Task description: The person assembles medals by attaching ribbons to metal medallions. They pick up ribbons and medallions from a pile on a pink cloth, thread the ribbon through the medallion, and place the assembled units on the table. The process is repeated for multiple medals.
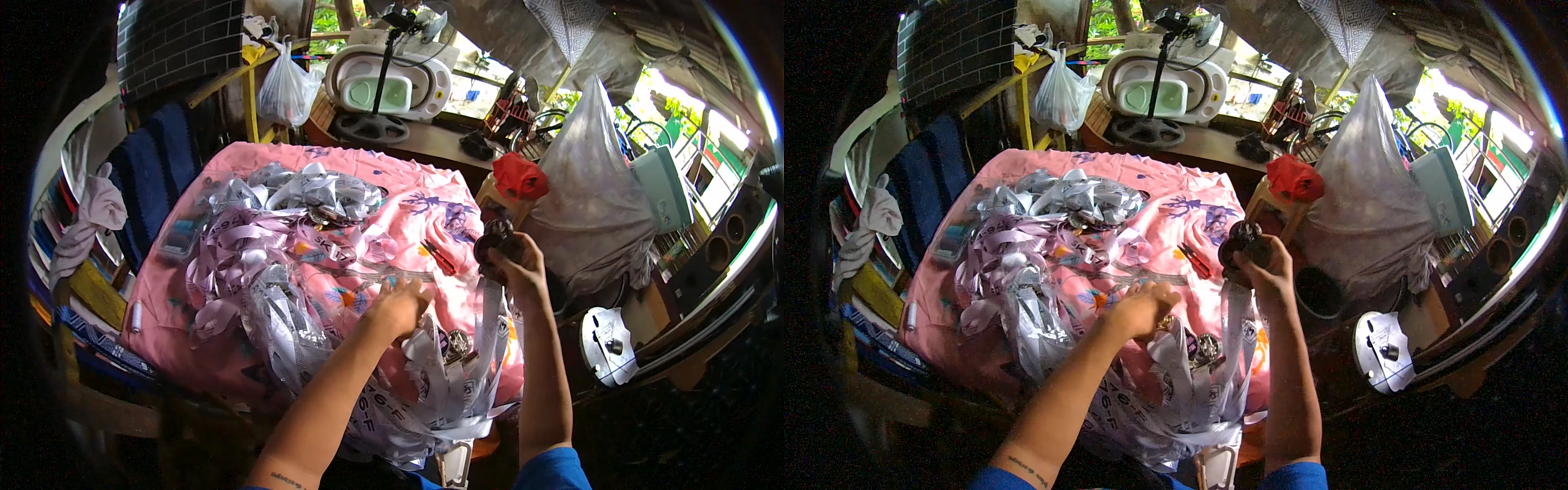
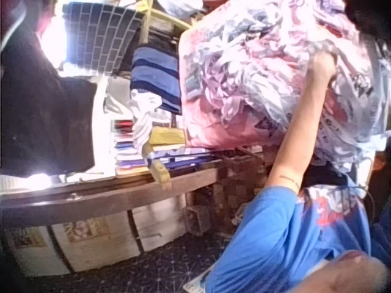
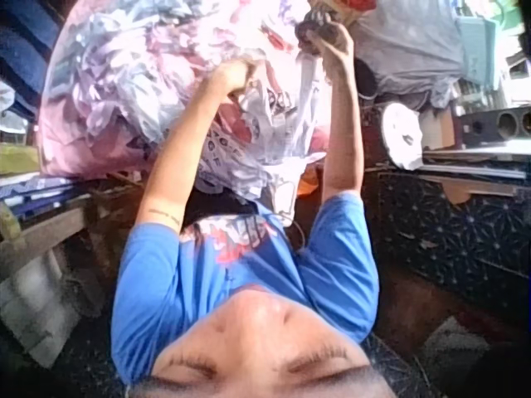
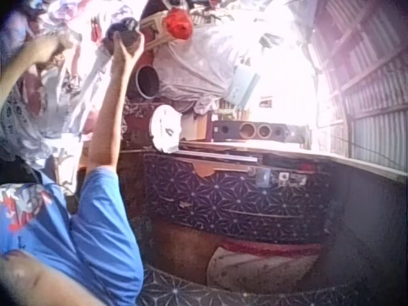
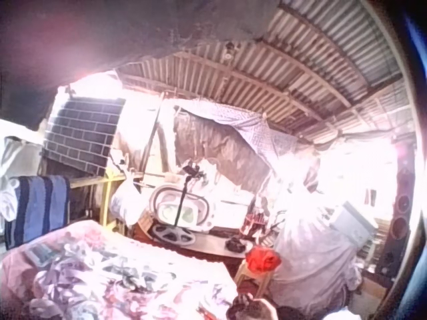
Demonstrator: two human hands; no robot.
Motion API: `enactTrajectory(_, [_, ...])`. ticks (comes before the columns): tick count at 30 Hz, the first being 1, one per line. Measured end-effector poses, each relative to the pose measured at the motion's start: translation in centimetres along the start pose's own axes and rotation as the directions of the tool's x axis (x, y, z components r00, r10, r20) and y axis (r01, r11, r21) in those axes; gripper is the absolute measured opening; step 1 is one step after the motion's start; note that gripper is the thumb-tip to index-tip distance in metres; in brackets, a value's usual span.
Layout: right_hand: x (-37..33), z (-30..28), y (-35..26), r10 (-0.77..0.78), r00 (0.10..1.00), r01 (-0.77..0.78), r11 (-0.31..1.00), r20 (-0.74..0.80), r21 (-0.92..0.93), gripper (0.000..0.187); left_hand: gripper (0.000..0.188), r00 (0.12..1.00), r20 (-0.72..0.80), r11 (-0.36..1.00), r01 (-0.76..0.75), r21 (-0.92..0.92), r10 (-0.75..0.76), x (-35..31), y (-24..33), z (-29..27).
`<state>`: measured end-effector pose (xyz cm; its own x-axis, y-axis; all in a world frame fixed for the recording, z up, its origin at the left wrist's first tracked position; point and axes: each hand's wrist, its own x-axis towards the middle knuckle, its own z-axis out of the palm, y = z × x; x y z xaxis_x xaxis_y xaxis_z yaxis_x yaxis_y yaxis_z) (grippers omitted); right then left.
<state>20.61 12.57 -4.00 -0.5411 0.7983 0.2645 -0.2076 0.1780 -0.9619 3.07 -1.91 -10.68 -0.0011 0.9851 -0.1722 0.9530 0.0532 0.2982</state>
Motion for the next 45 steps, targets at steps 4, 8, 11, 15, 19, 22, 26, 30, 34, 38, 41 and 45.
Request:
enactTrajectory(4, [0.1,0.0,-5.0,-0.001,0.997,-0.004,0.998,0.071,0.063,0.036,0.086,0.838,-0.515,0.772,-0.443,-0.455,0.178,1.0,2.8,-4.6])
enactTrajectory(8, [0.2,3.7,-7.4,-0.089,0.990,0.072,0.985,0.107,0.158,0.034,0.075,0.606,-0.792,0.135,-0.781,-0.610,-0.072,3.4,7.5,-7.8])
enactTrajectory(11, [0.2,7.4,-8.8,0.002,0.999,-0.010,0.983,0.042,0.184,0.028,0.042,0.606,-0.756,-0.322,-0.788,-0.525,-0.249,3.1,9.3,-8.5])
enactTrajectory(15, [-0.4,9.6,-10.4,0.126,0.982,-0.153,0.967,0.141,0.204,0.027,0.038,0.599,-0.644,-0.280,-0.798,-0.534,-0.477,1.7,10.1,-8.5])
enactTrajectory(19, [-2.4,7.4,-11.4,0.119,0.895,-0.051,0.985,0.431,-0.167,0.045,0.057,0.665,-0.385,-0.395,-0.714,-0.578,-0.640,-0.8,11.3,-7.7])
enactTrajectory(22, [-5.3,6.7,-10.7,-0.002,0.967,0.126,0.873,0.255,-0.470,0.046,0.056,0.765,-0.297,-0.560,-0.628,-0.541,-0.571,-4.2,14.2,-8.3])
enactTrajectory(26, [-13.1,8.3,-10.6,-0.135,0.990,0.105,0.912,-0.049,-0.397,0.048,0.049,0.806,-0.229,-0.478,-0.524,-0.705,-0.545,-8.9,18.0,-6.9])
enactTrajectory(30, [-20.4,7.1,-9.5,0.038,0.963,-0.055,0.997,-0.265,-0.057,0.050,0.055,0.711,-0.624,0.650,-0.312,-0.693,-0.324,-11.3,19.0,-2.3])
enactTrajectory(34, [-24.6,6.2,-7.3,0.579,0.808,-0.525,0.792,-0.110,0.312,0.055,0.060,0.649,-0.759,0.840,-0.435,-0.325,0.043,-18.6,14.1,-2.0])
enactTrajectory(38, [-25.4,6.4,-5.6,0.803,0.595,-0.763,0.556,0.022,0.329,0.060,0.054,0.379,-0.924,0.999,0.001,0.048,0.044,-22.8,9.2,-1.6])
enactTrajectory(41, [-23.5,7.9,-2.1,0.810,0.568,-0.823,0.556,0.148,0.112,0.050,0.058,0.628,-0.758,0.960,0.280,0.005,-0.179,-24.2,5.5,-4.7])
enactTrajectory(45, [-17.6,15.3,-4.8,0.826,0.498,-0.866,0.488,0.263,0.109,0.045,0.030,0.580,-0.788,0.977,0.154,-0.145,-0.209,-23.6,2.4,-4.1])
